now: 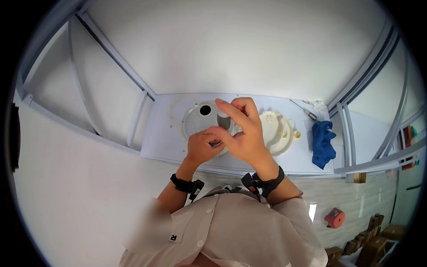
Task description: The person wipes a white circular light fixture cover with a blue cloth, then uses a screwdriver to remove screws and separate the cover from the main fixture. The person continues to unscrew and remove small components from the fixture.
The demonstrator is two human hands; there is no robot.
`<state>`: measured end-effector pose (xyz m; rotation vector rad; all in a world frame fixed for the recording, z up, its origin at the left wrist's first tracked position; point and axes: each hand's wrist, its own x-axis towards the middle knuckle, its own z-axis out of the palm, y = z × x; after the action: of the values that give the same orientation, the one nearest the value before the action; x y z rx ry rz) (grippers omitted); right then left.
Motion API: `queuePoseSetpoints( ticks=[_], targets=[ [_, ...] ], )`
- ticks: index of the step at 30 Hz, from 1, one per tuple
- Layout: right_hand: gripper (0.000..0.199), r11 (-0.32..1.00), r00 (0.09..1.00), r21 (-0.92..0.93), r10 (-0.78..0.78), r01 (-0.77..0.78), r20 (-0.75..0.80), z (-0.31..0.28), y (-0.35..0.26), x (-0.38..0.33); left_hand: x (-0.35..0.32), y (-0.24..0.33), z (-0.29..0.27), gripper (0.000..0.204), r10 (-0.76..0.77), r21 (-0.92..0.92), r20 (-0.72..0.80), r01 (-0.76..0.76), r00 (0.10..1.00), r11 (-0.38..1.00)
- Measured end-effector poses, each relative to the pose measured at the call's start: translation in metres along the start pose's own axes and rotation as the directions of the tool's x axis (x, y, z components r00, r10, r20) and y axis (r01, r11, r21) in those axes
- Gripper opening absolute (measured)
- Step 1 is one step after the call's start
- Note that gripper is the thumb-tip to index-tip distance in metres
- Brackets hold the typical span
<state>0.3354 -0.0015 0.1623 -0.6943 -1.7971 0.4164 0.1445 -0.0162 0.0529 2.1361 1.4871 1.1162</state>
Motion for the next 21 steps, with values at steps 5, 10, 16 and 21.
queuePoseSetpoints(
  ticks=[5,10,16,21],
  targets=[
    [0.061,0.973,0.997,0.223,0.062,-0.053,-0.034,0.007,0.005,-0.003,0.001,0.005,-0.006,0.012,-0.015,-0.011,0.049,0.015,0.999,1.000],
    [0.060,0.995,0.995,0.028,-0.095,0.096,-0.026,0.006,0.000,-0.001,0.001,0.006,-0.007,0.011,-0.009,0.034,0.052,0.007,0.999,0.999],
    [0.054,0.993,1.000,0.116,0.000,-0.001,0.008,0.010,0.002,-0.010,0.001,0.004,-0.003,0.011,0.022,0.065,0.040,-0.025,0.999,0.998],
    [0.059,0.984,0.992,0.146,-0.111,0.101,0.057,0.010,0.006,-0.002,0.000,0.003,-0.005,0.011,0.042,0.102,0.060,-0.048,0.997,0.994]
  ],
)
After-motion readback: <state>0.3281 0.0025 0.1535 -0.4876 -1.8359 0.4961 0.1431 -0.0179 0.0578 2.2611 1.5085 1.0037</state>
